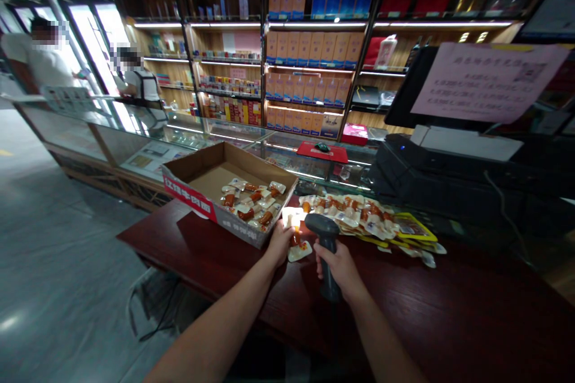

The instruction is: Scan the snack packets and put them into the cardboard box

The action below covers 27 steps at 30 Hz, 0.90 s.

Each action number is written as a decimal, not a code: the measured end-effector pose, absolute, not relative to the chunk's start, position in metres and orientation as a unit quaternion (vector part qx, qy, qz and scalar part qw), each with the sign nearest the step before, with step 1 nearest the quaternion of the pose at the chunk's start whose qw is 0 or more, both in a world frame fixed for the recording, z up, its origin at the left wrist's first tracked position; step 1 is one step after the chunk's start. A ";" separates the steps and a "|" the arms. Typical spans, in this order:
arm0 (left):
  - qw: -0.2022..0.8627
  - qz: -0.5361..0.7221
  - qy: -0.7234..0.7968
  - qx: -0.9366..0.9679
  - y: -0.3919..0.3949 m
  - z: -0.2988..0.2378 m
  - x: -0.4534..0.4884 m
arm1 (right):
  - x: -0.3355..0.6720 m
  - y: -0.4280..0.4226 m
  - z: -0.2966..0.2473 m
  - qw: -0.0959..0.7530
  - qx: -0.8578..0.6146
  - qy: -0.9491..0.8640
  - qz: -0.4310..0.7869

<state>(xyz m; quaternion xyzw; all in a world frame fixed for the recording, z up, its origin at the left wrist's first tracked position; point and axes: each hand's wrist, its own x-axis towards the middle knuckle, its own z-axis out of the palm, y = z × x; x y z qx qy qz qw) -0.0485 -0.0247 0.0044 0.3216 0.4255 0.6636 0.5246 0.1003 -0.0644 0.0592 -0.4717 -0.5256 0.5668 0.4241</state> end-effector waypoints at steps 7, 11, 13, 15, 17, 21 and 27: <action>0.540 0.663 0.409 0.318 -0.027 0.008 -0.049 | 0.105 -0.064 0.061 0.431 -0.472 -0.515 0.571; 0.567 0.659 0.395 0.299 -0.024 0.013 -0.045 | 0.119 -0.063 0.068 0.445 -0.472 -0.503 0.571; 0.581 0.653 0.372 0.312 -0.019 0.022 -0.037 | 0.131 -0.061 0.073 0.460 -0.480 -0.490 0.564; 0.595 0.642 0.344 0.340 -0.009 0.034 -0.025 | 0.145 -0.058 0.079 0.483 -0.485 -0.474 0.553; 0.600 0.630 0.331 0.364 0.006 0.047 -0.009 | 0.161 -0.056 0.084 0.502 -0.491 -0.461 0.542; 0.554 0.631 0.392 0.376 0.045 0.066 0.023 | 0.191 -0.051 0.093 0.535 -0.496 -0.442 0.522; 0.361 0.527 0.565 0.522 0.093 0.075 0.040 | 0.218 -0.047 0.103 0.559 -0.497 -0.444 0.494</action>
